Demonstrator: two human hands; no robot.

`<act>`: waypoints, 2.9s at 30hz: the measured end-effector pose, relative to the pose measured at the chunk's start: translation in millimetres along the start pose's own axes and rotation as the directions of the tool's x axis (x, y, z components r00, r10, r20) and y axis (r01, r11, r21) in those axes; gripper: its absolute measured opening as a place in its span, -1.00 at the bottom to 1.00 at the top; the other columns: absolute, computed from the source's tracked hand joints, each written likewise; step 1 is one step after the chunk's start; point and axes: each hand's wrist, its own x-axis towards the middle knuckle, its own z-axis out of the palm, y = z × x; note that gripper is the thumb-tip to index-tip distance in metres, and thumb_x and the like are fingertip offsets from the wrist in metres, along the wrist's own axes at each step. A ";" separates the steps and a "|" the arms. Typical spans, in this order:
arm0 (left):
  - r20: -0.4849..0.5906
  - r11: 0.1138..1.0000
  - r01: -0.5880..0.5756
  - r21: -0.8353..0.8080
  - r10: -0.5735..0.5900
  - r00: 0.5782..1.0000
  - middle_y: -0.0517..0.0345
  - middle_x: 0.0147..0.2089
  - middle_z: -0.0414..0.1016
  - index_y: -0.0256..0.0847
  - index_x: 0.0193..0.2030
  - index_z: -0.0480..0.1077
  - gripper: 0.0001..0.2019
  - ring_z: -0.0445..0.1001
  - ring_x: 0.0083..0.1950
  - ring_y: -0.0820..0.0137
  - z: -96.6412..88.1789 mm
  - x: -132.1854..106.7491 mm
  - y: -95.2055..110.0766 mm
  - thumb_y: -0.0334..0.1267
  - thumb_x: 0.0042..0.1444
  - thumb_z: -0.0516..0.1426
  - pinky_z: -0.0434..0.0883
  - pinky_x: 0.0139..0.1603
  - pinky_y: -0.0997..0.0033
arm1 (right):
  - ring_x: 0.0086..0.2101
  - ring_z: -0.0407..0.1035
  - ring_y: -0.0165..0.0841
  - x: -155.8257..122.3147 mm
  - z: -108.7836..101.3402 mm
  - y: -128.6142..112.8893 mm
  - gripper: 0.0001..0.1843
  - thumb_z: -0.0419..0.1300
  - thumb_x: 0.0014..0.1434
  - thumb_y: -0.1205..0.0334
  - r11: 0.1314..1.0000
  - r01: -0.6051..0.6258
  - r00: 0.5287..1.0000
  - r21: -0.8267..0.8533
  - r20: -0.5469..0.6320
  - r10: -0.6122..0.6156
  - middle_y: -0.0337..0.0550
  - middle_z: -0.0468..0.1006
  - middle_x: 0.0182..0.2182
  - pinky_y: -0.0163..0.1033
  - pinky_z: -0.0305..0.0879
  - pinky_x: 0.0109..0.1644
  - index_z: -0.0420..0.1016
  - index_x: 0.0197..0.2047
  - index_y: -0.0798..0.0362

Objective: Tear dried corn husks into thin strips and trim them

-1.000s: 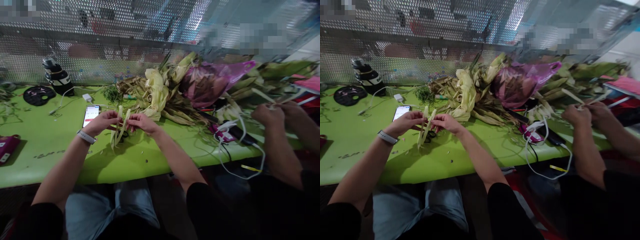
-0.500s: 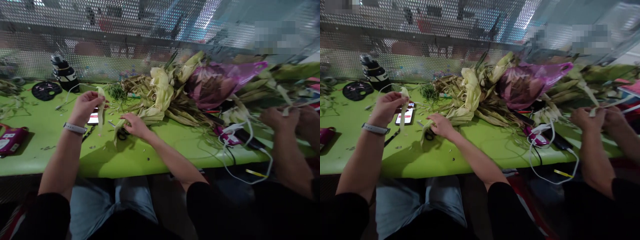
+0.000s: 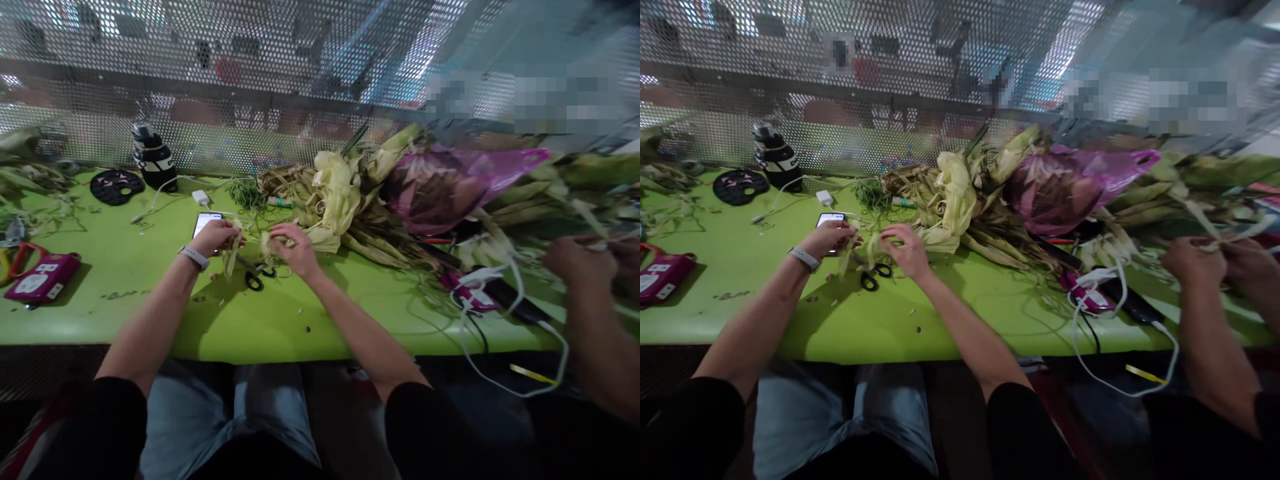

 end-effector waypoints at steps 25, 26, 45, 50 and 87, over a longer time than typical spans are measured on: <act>0.217 0.969 -0.242 -0.059 0.249 0.944 0.20 -0.47 0.49 -0.33 -0.40 0.47 -0.65 0.43 -0.48 0.55 52.3 -32.2 9.1 -0.08 -0.17 0.39 0.43 -0.39 0.50 | -0.44 0.30 -0.44 0.3 -11.5 -5.0 -0.60 0.16 0.15 -0.17 0.961 -0.248 0.966 0.121 0.102 0.236 -0.27 0.41 -0.45 -0.32 0.25 -0.35 0.34 -0.32 0.04; 0.237 0.972 -0.228 -0.050 0.233 0.943 0.19 -0.47 0.50 -0.33 -0.39 0.48 -0.65 0.43 -0.48 0.55 53.2 -32.7 8.7 -0.07 -0.16 0.38 0.44 -0.38 0.50 | -0.45 0.27 -0.44 0.9 -12.3 -6.4 -0.61 0.18 0.14 -0.15 0.972 -0.217 0.974 0.091 0.092 0.209 -0.28 0.40 -0.46 -0.32 0.22 -0.35 0.34 -0.33 0.04; 0.365 0.974 -0.226 0.033 0.199 0.909 0.12 -0.41 0.56 -0.32 -0.34 0.47 -0.64 0.56 -0.38 0.44 40.5 -28.9 13.9 -0.02 -0.07 0.34 0.55 -0.20 0.34 | -0.54 0.30 -0.48 5.0 -17.9 -4.7 -0.56 0.16 0.16 -0.19 0.888 -0.386 0.847 0.250 0.476 0.234 -0.33 0.36 -0.55 -0.33 0.28 -0.44 0.25 -0.34 0.05; 0.324 0.975 -0.218 0.052 0.190 0.927 0.10 -0.44 0.56 -0.33 -0.36 0.46 -0.64 0.56 -0.39 0.42 38.5 -26.9 12.8 -0.04 -0.10 0.35 0.56 -0.17 0.30 | -0.55 0.31 -0.48 5.8 -19.1 -4.9 -0.62 0.13 0.22 -0.11 0.889 -0.394 0.832 0.232 0.500 0.239 -0.35 0.36 -0.56 -0.33 0.29 -0.43 0.23 -0.33 0.06; 0.574 0.912 -0.386 0.139 0.243 0.782 0.14 -0.39 0.48 -0.27 -0.28 0.39 -0.73 0.50 -0.38 0.44 33.9 -26.9 11.8 -0.06 0.11 0.20 0.52 -0.30 0.39 | -0.52 0.39 -0.46 6.2 -29.8 -11.8 -0.79 0.16 0.19 0.11 0.865 -0.440 0.763 0.239 0.607 0.220 -0.29 0.46 -0.52 -0.35 0.32 -0.44 0.30 -0.32 0.09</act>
